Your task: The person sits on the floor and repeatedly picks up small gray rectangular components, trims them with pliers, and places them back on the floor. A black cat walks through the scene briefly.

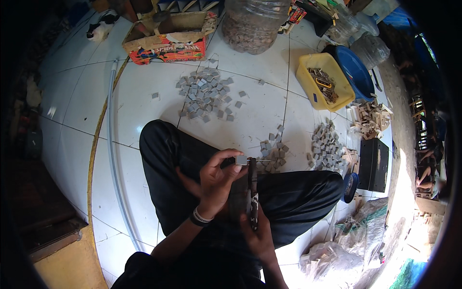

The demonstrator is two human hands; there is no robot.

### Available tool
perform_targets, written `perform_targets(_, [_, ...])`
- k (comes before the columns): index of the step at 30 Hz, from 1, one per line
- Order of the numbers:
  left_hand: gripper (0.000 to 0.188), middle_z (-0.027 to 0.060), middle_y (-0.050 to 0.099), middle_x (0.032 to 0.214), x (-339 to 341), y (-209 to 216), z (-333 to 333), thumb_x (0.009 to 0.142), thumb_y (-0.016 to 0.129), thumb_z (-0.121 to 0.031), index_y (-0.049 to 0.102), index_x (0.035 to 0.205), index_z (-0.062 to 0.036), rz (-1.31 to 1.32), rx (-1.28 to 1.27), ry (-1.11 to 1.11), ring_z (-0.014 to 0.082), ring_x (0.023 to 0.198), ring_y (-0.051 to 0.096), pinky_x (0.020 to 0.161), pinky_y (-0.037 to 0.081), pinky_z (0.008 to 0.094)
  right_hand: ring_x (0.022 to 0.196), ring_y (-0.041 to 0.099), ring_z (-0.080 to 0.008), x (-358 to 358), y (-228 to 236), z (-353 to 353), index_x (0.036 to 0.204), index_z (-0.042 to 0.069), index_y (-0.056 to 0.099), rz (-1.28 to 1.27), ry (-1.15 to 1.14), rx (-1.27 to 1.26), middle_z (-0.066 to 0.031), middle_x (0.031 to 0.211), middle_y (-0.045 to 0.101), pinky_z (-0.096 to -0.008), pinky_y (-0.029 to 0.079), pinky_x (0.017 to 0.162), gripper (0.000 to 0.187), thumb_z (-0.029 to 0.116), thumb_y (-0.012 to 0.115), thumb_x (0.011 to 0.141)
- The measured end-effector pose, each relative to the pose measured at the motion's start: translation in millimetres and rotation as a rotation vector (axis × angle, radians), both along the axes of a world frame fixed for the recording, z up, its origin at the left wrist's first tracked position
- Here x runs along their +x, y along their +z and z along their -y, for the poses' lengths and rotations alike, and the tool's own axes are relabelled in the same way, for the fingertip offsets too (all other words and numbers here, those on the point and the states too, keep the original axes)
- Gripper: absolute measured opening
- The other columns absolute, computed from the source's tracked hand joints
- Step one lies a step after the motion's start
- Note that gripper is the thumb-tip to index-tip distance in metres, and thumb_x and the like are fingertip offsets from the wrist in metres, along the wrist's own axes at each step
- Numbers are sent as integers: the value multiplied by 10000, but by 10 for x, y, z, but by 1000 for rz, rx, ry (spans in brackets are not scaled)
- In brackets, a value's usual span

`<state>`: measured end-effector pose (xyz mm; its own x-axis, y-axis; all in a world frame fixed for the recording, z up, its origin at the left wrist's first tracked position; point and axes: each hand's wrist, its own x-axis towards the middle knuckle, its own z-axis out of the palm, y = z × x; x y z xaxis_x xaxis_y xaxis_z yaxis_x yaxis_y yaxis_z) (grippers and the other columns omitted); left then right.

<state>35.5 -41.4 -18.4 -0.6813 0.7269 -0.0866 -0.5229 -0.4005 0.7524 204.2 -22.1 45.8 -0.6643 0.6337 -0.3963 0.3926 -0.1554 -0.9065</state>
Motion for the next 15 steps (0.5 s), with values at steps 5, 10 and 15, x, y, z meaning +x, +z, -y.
perform_targets(5, [379, 142, 614, 1344, -40, 54, -3, 1017, 694, 3, 606, 1382, 57, -65, -85, -58, 223, 1179, 705, 1056, 605, 374, 1191, 693, -345, 4, -13, 7, 1560, -94, 397, 13, 15, 146, -313, 1309, 659, -403, 535, 997, 567, 98, 596, 1065])
perform_targets(10, [378, 150, 698, 1289, -134, 158, 17, 1019, 697, -8, 617, 1382, 65, 174, -134, -234, 211, 1170, 714, 1057, 601, 364, 1266, 641, -484, -5, -76, -3, 1552, -98, 399, 16, 7, 372, -366, 1392, 592, -477, 515, 1054, 568, 76, 592, 1048])
perform_targets(15, [279, 169, 753, 1220, -171, 138, 8, 1027, 687, -5, 685, 1295, 72, -19, -163, -170, 215, 1130, 738, 1031, 606, 353, 1266, 640, -488, 3, -103, -3, 1537, -90, 425, 13, 6, 353, -361, 1369, 607, -480, 507, 1061, 542, 81, 595, 1051])
